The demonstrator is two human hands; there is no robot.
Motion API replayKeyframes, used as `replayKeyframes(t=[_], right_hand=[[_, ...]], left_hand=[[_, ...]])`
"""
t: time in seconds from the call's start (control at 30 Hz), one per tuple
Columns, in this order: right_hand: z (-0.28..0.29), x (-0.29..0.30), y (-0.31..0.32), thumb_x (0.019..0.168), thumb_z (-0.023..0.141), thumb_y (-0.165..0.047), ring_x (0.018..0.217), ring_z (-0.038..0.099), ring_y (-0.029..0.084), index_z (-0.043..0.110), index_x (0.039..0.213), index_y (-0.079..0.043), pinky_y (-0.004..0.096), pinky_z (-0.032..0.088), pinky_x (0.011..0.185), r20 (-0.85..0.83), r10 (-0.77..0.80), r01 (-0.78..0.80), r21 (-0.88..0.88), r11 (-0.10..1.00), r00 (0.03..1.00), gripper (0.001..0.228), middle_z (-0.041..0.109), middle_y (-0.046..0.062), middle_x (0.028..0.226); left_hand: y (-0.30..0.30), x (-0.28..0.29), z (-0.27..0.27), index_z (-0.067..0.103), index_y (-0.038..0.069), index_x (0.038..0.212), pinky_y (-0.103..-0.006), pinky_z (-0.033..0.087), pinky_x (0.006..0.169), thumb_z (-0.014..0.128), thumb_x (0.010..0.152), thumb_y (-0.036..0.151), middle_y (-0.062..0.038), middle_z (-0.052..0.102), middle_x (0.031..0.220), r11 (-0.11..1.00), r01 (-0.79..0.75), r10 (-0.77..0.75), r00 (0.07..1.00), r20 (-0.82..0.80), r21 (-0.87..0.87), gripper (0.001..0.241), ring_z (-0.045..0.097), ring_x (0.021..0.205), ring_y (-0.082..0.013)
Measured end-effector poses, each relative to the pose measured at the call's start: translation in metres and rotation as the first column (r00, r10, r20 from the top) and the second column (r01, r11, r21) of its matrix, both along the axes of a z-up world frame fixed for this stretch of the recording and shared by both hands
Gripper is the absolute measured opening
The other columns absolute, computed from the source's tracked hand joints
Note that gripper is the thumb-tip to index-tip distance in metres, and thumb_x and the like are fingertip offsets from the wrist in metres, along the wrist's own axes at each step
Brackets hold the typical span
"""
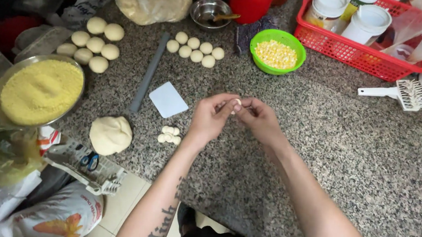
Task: The recorder is shaping pieces of dough, coating them, placing them on a baking tray, and rolling small dough strips on a workbench.
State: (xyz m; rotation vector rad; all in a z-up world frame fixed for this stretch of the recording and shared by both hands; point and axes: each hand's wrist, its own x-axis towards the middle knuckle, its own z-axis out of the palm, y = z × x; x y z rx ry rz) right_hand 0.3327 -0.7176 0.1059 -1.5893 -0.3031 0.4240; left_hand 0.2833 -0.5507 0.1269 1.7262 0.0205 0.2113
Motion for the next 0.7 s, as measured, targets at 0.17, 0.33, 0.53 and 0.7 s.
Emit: replayKeyframes(t=[0.17, 0.33, 0.53, 0.7], right_hand=[[-0.005, -0.002, -0.028, 0.101, 0.065, -0.018, 0.087, 0.061, 0.006, 0.067, 0.108, -0.005, 0.025, 0.052, 0.076, -0.005, 0.065, -0.064, 0.147, 0.987, 0.998, 0.015, 0.068, -0.003, 0.096], [-0.003, -0.014, -0.054, 0.103, 0.063, -0.022, 0.086, 0.059, 0.005, 0.070, 0.109, -0.007, 0.025, 0.050, 0.077, 0.101, 0.043, -0.037, -0.063, 0.997, 0.994, 0.018, 0.069, -0.003, 0.095], [-0.014, -0.029, -0.067, 0.099, 0.066, -0.021, 0.078, 0.061, 0.011, 0.073, 0.108, -0.006, 0.028, 0.050, 0.072, 0.045, -0.038, 0.048, -0.245, 0.968, 0.998, 0.019, 0.072, 0.001, 0.087], [-0.080, -0.022, -0.071, 0.099, 0.066, -0.020, 0.084, 0.061, 0.007, 0.070, 0.111, -0.006, 0.026, 0.051, 0.075, 0.055, -0.038, 0.041, -0.042, 0.998, 0.998, 0.019, 0.070, -0.002, 0.094]], left_hand=[[-0.029, -0.004, -0.013, 0.072, 0.005, 0.123, -0.0229, 0.054, 0.068, 0.066, 0.101, 0.018, -0.003, 0.078, 0.098, 0.993, 0.037, -0.033, 0.999, 0.044, -0.115, 0.026, 0.067, 0.081, -0.0048], [-0.058, -0.018, -0.013, 0.069, 0.011, 0.132, -0.0276, 0.051, 0.068, 0.067, 0.103, 0.018, -0.010, 0.079, 0.095, 0.999, -0.035, 0.038, 0.993, -0.114, 0.028, 0.029, 0.063, 0.077, -0.0132], [-0.079, -0.030, -0.032, 0.075, 0.001, 0.114, -0.0263, 0.059, 0.075, 0.073, 0.095, 0.014, -0.009, 0.080, 0.099, 0.993, -0.041, 0.035, 0.998, -0.050, -0.112, 0.023, 0.074, 0.086, -0.0116], [-0.071, -0.024, -0.057, 0.074, 0.001, 0.114, -0.0261, 0.059, 0.078, 0.072, 0.094, 0.014, -0.009, 0.080, 0.101, 0.981, 0.012, -0.039, 0.990, -0.132, -0.195, 0.024, 0.073, 0.088, -0.0117]])
